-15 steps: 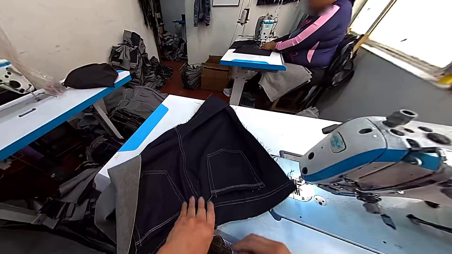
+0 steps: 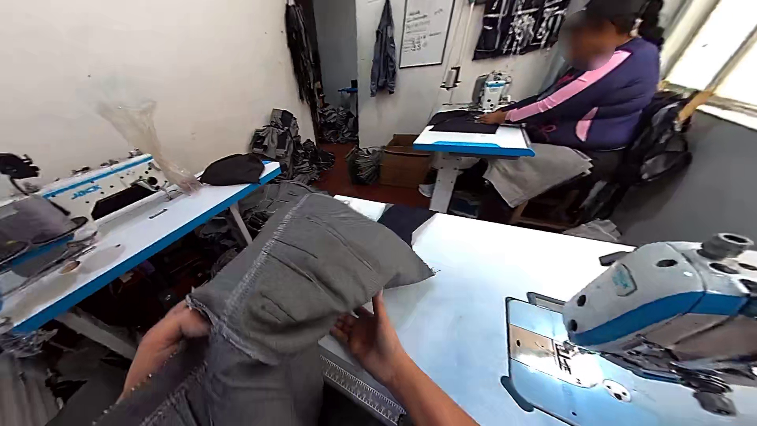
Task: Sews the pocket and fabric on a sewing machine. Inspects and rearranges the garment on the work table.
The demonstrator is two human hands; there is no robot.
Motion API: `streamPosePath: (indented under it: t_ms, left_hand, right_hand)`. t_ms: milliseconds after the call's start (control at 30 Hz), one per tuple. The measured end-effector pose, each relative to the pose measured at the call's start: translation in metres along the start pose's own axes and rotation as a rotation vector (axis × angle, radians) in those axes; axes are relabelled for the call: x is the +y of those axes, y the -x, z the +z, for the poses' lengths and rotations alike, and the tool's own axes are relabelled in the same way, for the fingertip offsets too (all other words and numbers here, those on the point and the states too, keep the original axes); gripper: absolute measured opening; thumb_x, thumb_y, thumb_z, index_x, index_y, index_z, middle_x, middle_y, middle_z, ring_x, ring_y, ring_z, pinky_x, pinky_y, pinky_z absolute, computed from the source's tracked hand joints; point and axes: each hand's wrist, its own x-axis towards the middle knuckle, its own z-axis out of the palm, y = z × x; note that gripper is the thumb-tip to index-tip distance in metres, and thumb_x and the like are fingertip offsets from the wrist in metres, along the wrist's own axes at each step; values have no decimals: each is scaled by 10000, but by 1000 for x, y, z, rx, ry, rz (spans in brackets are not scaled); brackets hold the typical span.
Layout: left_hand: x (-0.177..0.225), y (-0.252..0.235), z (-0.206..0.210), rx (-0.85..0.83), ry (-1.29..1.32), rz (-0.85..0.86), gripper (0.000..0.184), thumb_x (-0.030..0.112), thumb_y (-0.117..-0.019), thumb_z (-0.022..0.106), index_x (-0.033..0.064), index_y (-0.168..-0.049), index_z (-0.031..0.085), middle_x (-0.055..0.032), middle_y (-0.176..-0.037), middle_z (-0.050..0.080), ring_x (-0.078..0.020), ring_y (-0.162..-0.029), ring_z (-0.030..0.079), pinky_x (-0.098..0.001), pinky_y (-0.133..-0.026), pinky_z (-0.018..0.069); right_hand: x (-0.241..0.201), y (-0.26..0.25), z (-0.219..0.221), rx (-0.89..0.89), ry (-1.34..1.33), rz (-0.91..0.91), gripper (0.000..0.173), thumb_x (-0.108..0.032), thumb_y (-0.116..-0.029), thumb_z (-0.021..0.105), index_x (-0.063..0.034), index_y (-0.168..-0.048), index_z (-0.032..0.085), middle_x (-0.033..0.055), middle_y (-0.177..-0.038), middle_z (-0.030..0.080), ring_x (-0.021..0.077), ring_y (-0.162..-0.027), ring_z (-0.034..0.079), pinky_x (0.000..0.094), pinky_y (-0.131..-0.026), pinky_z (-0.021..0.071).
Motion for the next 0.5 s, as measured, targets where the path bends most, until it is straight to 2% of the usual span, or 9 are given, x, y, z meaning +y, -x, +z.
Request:
streamPosePath:
  t_ms: [100, 167, 233, 300, 333, 367, 433, 467, 500]
  left_hand:
    - [24, 11, -20, 132, -39, 88, 443, 16, -893, 371, 256, -729, 706, 98, -739, 727, 65, -693, 658, -132, -650, 556]
    - [43, 24, -25, 98, -92, 166, 419, 46, -918, 425, 268, -759, 742, 115, -768, 736, 77, -720, 662, -116, -674, 553]
    - [65, 42, -21, 44, -159, 240, 324, 106, -945, 517, 279, -847, 772, 141, -844, 754, 93, -791, 673, -94, -732, 546]
    - [86, 66, -26, 21, -264, 323, 230, 191, -976, 577, 298, -967, 781, 187, -947, 759, 126, -897, 665, -70, -829, 516]
    - [89, 81, -47, 61, -320, 377, 214, 224, -987, 574, 304, -1008, 771, 198, -977, 756, 128, -928, 660, -81, -853, 515]
    - [90, 99, -86, 80, -310, 413, 208, 218, -999, 580, 263, -1084, 764, 157, -1020, 760, 90, -955, 675, -123, -867, 542]
    - [103, 146, -157, 160, -488, 452, 260, 173, -1050, 487, 214, -1234, 665, 157, -1123, 709, 100, -1023, 628, -125, -908, 509]
    - [119, 171, -177, 165, -597, 419, 296, 144, -1075, 423, 174, -1320, 586, 148, -1188, 659, 103, -1076, 590, -135, -948, 478]
    - [134, 187, -176, 315, -656, 378, 251, 155, -1077, 438, 237, -1228, 621, 189, -1127, 693, 120, -1022, 618, -117, -903, 509]
  right_hand:
    - [9, -23, 19, -51, 97, -127, 784, -694, -1027, 168, -169, -1608, 200, 134, -1426, 538, 246, -1161, 642, 397, -919, 561]
    - [-4, -41, 30, -149, 195, -254, 853, -763, -982, 132, -220, -1639, 97, 96, -1609, 374, 237, -1385, 491, 443, -1063, 473]
    - [-11, -60, 46, -296, 275, -327, 933, -848, -915, 132, -284, -1652, 25, 38, -1687, 259, 226, -1509, 342, 500, -1173, 377]
    - [11, -68, 73, -346, 292, -248, 894, -844, -924, 151, -337, -1652, 43, 30, -1672, 298, 232, -1479, 391, 518, -1138, 408]
    - [34, -66, 89, -321, 280, -165, 850, -805, -959, 161, -306, -1645, 121, 66, -1610, 402, 242, -1393, 499, 494, -1065, 482]
    - [61, -54, 104, -321, 271, -48, 816, -747, -1000, 152, -233, -1633, 186, 112, -1548, 467, 252, -1313, 566, 465, -1003, 527]
    - [113, -3, 127, -442, 344, 170, 749, -593, -1062, 58, -83, -1562, 284, 137, -1394, 587, 188, -1162, 637, 382, -902, 554]
    - [130, 34, 135, -543, 412, 248, 662, -465, -1098, 64, -27, -1551, 267, 142, -1413, 550, 144, -1208, 596, 331, -955, 524]
    - [138, 70, 141, -652, 489, 314, 589, -324, -1121, 113, 48, -1558, 242, 176, -1502, 467, 120, -1321, 509, 295, -1083, 444]
